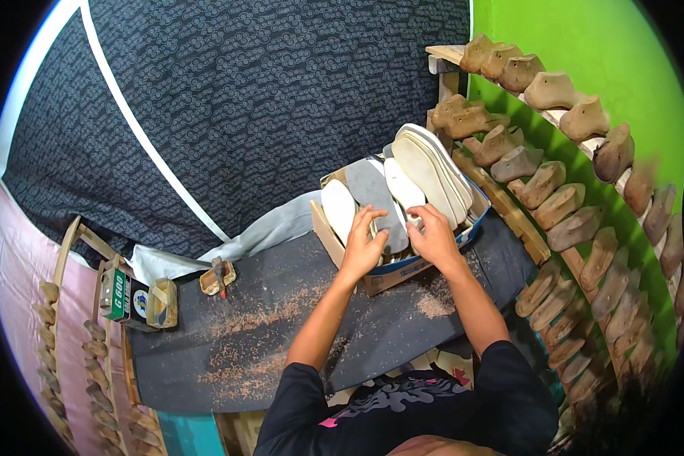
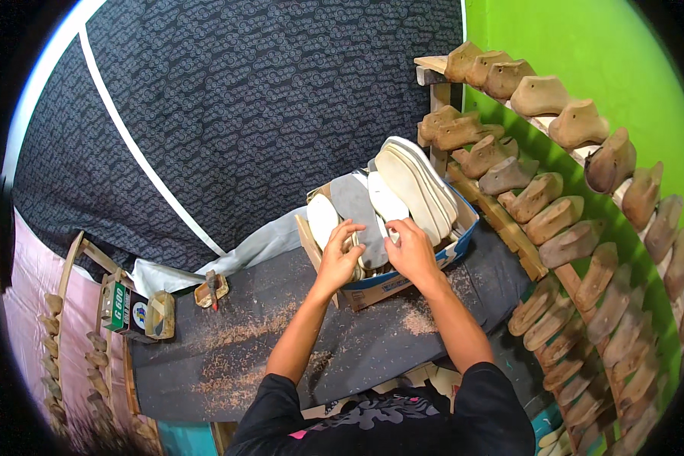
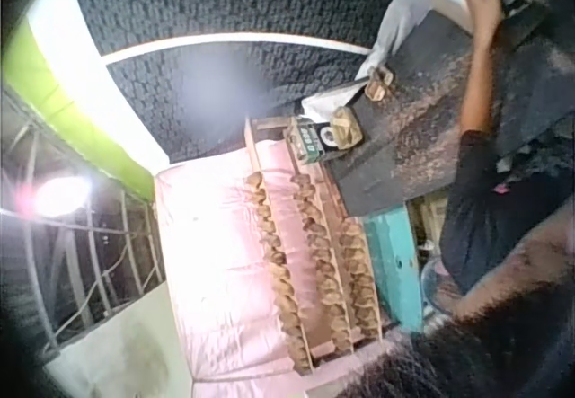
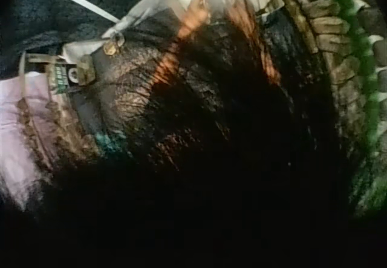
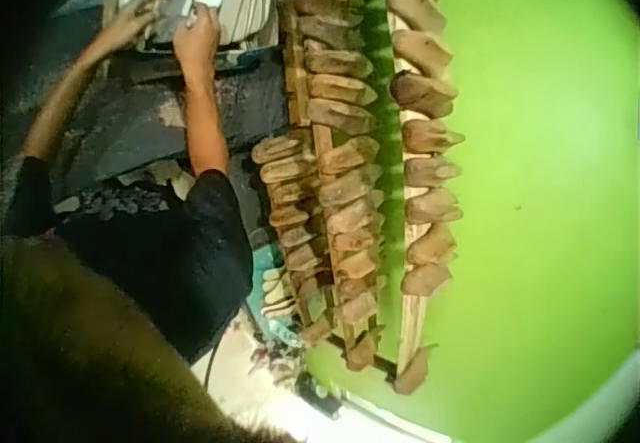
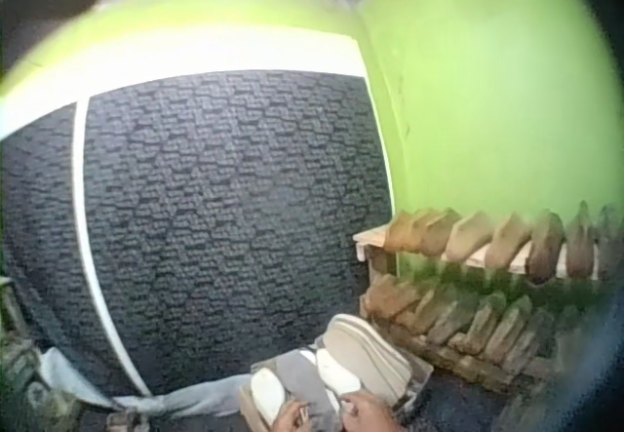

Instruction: The person takes shoe soles from a box, applies adhesive to them using a small brush, and places them into a basket.

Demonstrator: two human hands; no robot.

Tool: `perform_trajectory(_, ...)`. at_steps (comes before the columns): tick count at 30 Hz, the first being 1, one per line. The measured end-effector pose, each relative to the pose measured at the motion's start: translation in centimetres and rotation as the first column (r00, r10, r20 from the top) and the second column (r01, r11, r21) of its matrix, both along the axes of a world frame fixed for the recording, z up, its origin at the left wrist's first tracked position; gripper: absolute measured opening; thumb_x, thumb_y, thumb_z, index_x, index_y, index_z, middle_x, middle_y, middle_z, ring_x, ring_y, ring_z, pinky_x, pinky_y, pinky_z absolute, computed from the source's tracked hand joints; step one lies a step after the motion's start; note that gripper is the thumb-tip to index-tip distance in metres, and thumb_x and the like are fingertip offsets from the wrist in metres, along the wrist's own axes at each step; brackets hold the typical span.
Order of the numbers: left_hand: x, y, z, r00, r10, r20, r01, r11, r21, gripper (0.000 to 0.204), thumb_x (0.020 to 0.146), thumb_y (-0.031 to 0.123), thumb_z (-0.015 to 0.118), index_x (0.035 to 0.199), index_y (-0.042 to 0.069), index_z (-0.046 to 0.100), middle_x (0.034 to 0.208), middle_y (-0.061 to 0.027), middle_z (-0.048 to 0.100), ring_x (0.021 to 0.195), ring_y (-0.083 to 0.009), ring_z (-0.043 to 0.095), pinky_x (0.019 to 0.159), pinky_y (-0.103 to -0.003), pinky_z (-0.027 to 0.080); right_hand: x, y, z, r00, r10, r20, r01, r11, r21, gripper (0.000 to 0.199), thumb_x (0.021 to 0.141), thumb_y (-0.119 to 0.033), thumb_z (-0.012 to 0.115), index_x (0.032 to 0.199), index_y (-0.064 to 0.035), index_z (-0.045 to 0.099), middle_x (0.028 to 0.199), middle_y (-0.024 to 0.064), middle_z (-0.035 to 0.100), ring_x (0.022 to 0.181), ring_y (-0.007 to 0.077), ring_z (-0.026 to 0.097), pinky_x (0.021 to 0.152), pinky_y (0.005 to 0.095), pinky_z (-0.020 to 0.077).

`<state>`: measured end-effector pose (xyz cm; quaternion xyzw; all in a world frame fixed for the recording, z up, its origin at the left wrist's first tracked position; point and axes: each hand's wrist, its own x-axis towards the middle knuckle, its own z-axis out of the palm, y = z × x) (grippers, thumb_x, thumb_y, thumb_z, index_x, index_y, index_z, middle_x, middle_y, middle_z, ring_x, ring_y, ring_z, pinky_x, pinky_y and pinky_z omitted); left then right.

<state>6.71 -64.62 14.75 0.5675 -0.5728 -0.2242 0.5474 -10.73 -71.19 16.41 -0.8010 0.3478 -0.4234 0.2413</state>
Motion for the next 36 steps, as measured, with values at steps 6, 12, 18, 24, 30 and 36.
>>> perform_trajectory(6, -0.5, -1.4, -1.1, 0.982, 0.058, 0.179, -0.074, 0.994, 0.085, 0.038, 0.085, 0.017, 0.064, 0.123, 0.009, 0.061, 0.145, -0.0269, 0.041, 0.141, -0.0403, 0.033, 0.113, -0.044, 0.03, 0.0, -1.0, -1.8, 0.945, -0.197, -0.26, 0.148, 0.969, -0.196, 0.043, 0.079, -0.021, 0.075, 0.114, 0.0009, 0.06, 0.108, 0.0174, 0.053, 0.104, 0.0373, 0.052, 0.085, 0.0461, 0.0497)
perform_trajectory(12, -0.8, -1.1, -1.2, 0.963, 0.005, 0.27, -0.051, 0.985, 0.167, 0.037, 0.088, 0.022, 0.063, 0.122, 0.007, 0.062, 0.146, -0.0277, 0.04, 0.137, -0.0429, 0.039, 0.11, -0.045, 0.035, -0.3, -1.2, -1.1, 0.928, -0.171, -0.33, 0.131, 0.981, -0.14, 0.049, 0.077, -0.024, 0.078, 0.113, 0.0018, 0.06, 0.113, 0.0201, 0.05, 0.107, 0.0388, 0.05, 0.087, 0.0466, 0.0498)
perform_trajectory(18, -1.5, -0.6, -1.0, 0.937, -0.014, 0.348, -0.048, 0.984, 0.171, 0.036, 0.089, 0.024, 0.062, 0.12, 0.006, 0.063, 0.145, -0.0279, 0.041, 0.135, -0.0437, 0.042, 0.109, -0.045, 0.036, -0.4, -2.4, -2.4, 0.946, -0.14, -0.291, 0.096, 0.982, -0.16, 0.049, 0.075, -0.024, 0.08, 0.111, 0.002, 0.06, 0.112, 0.0205, 0.05, 0.107, 0.0395, 0.051, 0.087, 0.0468, 0.0492)
perform_trajectory(24, -1.6, -0.5, -1.0, 0.935, 0.013, 0.354, -0.078, 0.982, 0.17, 0.035, 0.089, 0.025, 0.062, 0.118, 0.005, 0.064, 0.144, -0.0285, 0.044, 0.134, -0.0432, 0.043, 0.109, -0.045, 0.036, -0.5, -2.8, -2.5, 0.979, -0.123, -0.159, 0.103, 0.986, -0.134, 0.047, 0.071, -0.018, 0.077, 0.11, 0.0028, 0.06, 0.107, 0.0224, 0.053, 0.102, 0.0408, 0.055, 0.087, 0.0467, 0.0487)
perform_trajectory(30, -1.5, -0.5, -1.1, 0.929, 0.019, 0.369, -0.081, 0.985, 0.154, 0.036, 0.088, 0.026, 0.062, 0.117, 0.005, 0.065, 0.143, -0.028, 0.045, 0.132, -0.0436, 0.045, 0.109, -0.044, 0.037, -0.6, -3.1, -2.9, 0.995, -0.096, 0.014, 0.097, 0.991, -0.095, 0.043, 0.069, -0.015, 0.075, 0.107, 0.0022, 0.063, 0.103, 0.0212, 0.057, 0.099, 0.0406, 0.057, 0.087, 0.0458, 0.0485)
perform_trajectory(36, -1.4, -0.5, -1.1, 0.927, 0.023, 0.373, -0.084, 0.985, 0.149, 0.037, 0.088, 0.027, 0.062, 0.117, 0.004, 0.065, 0.142, -0.028, 0.046, 0.13, -0.0445, 0.045, 0.109, -0.044, 0.036, -0.9, -2.6, -2.0, 0.994, -0.044, 0.099, 0.048, 0.998, -0.037, 0.043, 0.07, -0.013, 0.073, 0.108, 0.0026, 0.063, 0.104, 0.0206, 0.063, 0.097, 0.0391, 0.061, 0.086, 0.0438, 0.0496)
